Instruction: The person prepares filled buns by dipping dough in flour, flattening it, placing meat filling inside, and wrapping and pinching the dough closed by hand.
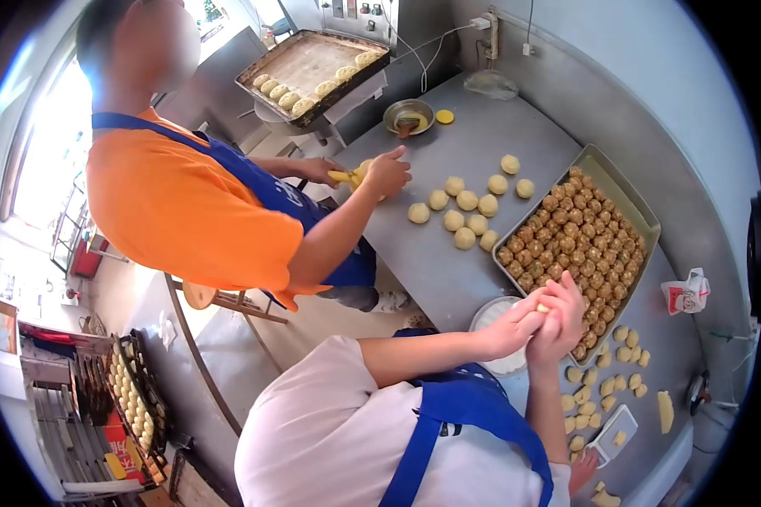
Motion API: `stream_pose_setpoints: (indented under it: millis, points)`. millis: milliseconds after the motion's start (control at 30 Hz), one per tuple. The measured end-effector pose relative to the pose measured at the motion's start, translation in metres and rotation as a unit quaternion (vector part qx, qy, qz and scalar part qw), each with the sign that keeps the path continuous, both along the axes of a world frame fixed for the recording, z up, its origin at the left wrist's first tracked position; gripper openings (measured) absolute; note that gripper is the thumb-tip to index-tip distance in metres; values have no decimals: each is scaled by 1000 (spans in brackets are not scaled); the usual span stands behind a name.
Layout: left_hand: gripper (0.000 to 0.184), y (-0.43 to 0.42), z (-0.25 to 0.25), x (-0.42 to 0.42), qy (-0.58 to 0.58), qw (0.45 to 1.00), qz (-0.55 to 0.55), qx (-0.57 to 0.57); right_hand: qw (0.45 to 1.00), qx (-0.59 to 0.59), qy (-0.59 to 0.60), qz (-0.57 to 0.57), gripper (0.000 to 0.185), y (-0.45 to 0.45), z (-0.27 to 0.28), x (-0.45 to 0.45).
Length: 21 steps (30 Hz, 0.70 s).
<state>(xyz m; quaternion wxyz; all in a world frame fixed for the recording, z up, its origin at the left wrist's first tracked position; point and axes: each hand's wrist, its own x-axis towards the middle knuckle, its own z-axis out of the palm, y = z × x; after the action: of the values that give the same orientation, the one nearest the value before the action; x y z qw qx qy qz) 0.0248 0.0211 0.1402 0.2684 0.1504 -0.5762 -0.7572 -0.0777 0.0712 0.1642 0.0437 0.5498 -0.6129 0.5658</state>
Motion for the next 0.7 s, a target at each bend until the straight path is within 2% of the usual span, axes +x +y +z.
stream_pose_setpoints:
  millis: [33,67,100,133,167,200,267,300,333,367,400,433,467,500,533,567,600,667,700]
  points:
    - [53,-4,11,0,27,988,-67,139,994,-11,-103,18,30,1,-9,-6]
    - [53,-2,16,-1,24,988,-66,141,978,-22,-203,37,34,1,-16,-9]
    - [52,-1,21,-5,43,987,-58,140,978,-22,-204,38,34,-2,-13,-2]
    - [52,0,22,-8,62,987,-50,139,966,-43,-252,-25,39,-6,-7,8]
    - [52,2,12,-11,27,999,13,-22,948,-64,-298,-87,45,-10,-3,14]
    - [52,-2,8,-12,38,999,28,-18,948,-64,-298,-86,45,-10,-1,10]
    - [51,-14,12,0,1,999,-12,50,914,6,-399,77,47,1,-1,-8]
    - [48,-12,13,2,30,995,-34,89,883,43,-442,152,49,10,-2,-16]
    - [48,-3,5,-4,34,994,-41,97,885,48,-440,142,49,13,-2,-17]
    - [49,7,-6,-7,21,1000,-2,1,971,27,-216,97,42,11,-6,-14]
    - [50,15,-5,-7,5,995,38,-95,999,7,20,50,36,11,-10,-11]
    - [53,12,2,-4,-66,992,3,-106,999,-23,-17,46,29,10,-14,-11]
    - [53,9,2,-7,-68,992,0,-107,999,-24,-20,43,29,9,-20,-13]
    - [54,10,0,-13,-7,998,-48,38,997,-14,-73,13,29,11,-27,-18]
    - [55,11,0,-18,56,977,-93,181,992,-5,-124,-14,30,13,-35,-23]
    - [55,9,0,-20,58,977,-93,181,976,-21,-213,-26,35,14,-45,-24]
    - [56,7,0,-21,19,994,-41,98,977,-21,-212,-27,35,9,-35,-15]
    - [60,7,1,-22,-59,994,63,-64,963,-75,-259,-25,42,-3,-7,12]
    - [59,-3,4,-18,-79,995,43,-34,963,-76,-257,-28,42,1,-12,3]
